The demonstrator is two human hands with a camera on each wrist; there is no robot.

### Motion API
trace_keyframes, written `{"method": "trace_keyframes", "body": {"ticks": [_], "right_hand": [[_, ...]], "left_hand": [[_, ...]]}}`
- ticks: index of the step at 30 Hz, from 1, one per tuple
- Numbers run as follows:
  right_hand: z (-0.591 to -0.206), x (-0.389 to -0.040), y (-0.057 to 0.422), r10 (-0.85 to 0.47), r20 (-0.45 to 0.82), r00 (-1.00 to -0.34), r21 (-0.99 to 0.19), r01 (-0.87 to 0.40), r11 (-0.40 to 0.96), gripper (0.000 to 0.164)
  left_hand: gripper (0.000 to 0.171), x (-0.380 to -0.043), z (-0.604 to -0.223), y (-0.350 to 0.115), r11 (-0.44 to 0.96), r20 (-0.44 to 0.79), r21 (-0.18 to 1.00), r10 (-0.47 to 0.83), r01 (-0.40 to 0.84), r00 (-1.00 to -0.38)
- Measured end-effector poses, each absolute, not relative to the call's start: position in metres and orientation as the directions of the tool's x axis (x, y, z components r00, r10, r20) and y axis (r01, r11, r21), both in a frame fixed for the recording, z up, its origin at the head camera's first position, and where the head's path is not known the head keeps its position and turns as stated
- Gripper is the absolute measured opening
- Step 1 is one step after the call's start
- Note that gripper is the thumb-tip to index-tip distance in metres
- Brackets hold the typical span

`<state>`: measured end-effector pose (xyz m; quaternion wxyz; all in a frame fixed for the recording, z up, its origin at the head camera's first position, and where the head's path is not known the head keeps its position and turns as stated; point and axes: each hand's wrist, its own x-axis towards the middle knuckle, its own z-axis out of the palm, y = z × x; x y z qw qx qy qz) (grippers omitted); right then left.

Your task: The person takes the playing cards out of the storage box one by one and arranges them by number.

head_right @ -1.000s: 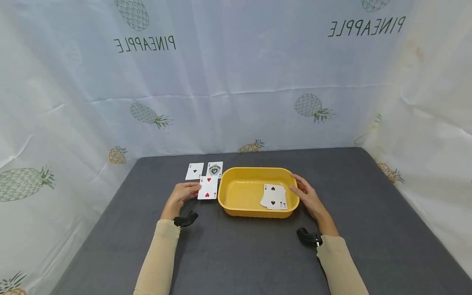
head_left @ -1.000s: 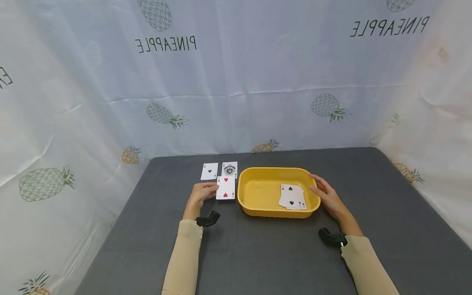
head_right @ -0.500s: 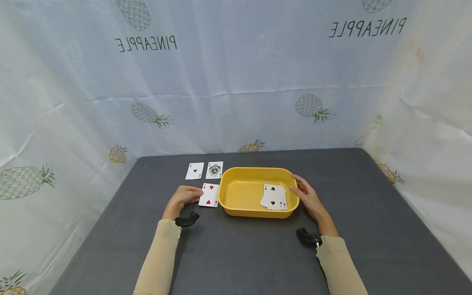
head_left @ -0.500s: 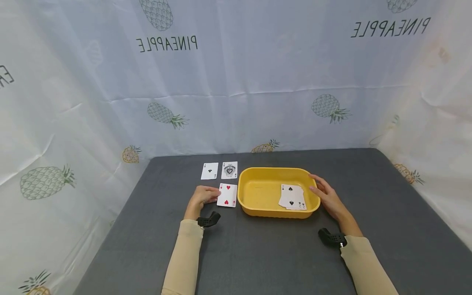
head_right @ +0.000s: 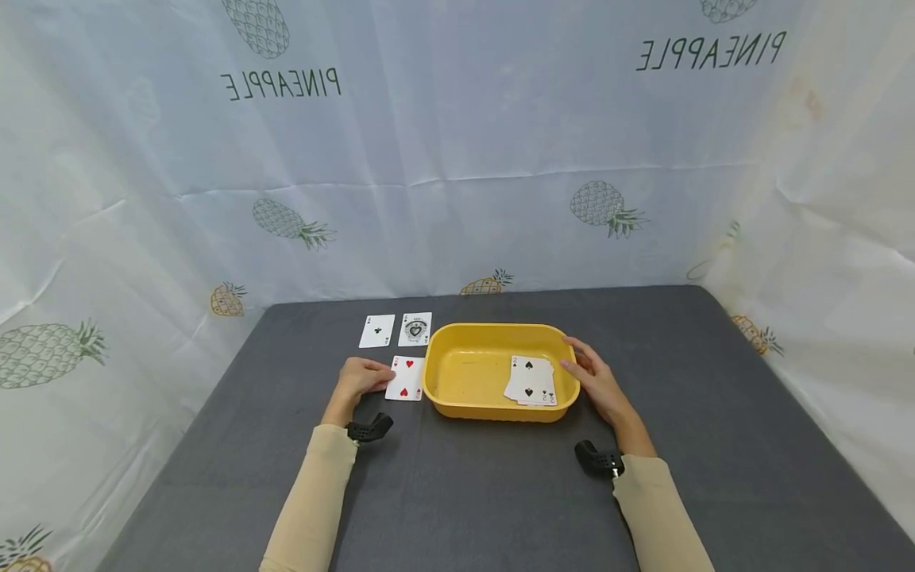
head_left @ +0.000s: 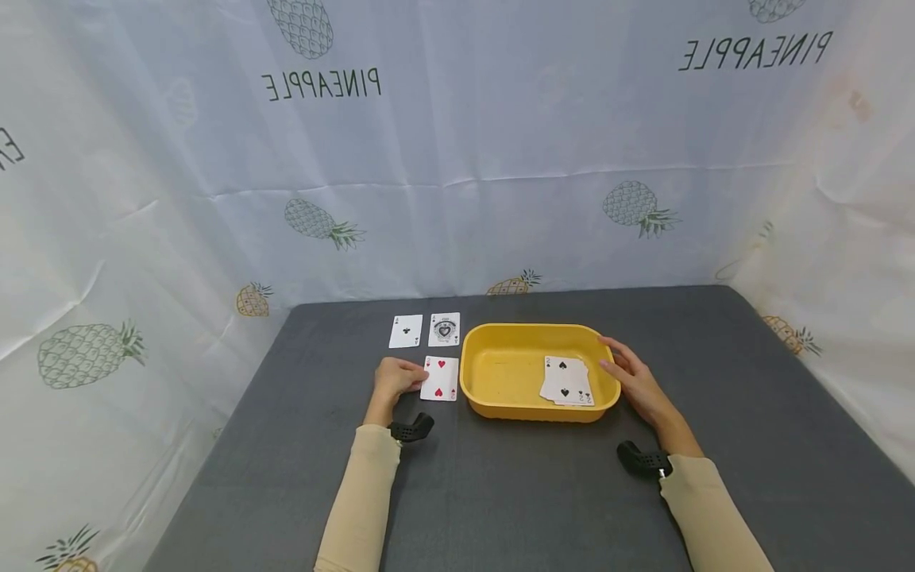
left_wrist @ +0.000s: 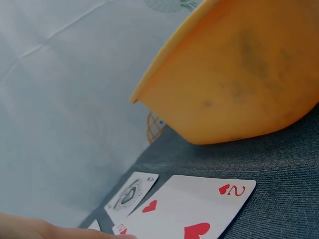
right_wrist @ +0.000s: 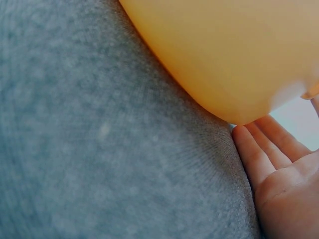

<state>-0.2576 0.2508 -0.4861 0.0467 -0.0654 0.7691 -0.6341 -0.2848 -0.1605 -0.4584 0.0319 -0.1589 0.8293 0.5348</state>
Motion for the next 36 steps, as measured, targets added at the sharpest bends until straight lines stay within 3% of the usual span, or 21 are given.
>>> {"method": "trace_keyframes", "body": {"ticks": [19, 29, 36], "right_hand": [[-0.487, -0.258, 0.25, -0.171, 0.04, -0.984, -0.985, -0.068, 0.157, 0.059], [-0.485, -0.257, 0.25, -0.18, 0.036, -0.983, -0.985, -0.065, 0.161, 0.059], [-0.486, -0.258, 0.251, -0.174, 0.028, -0.984, -0.981, -0.06, 0.182, 0.059]], "left_hand": [[0.017, -0.283, -0.46, -0.155, 0.586, -0.097, 0.776, -0.255, -0.234, -0.962], [0.019, -0.285, -0.456, -0.158, 0.401, -0.208, 0.866, -0.253, -0.298, -0.945], [0.024, -0.283, -0.445, -0.159, 0.28, -0.211, 0.927, -0.167, -0.251, -0.963]]}}
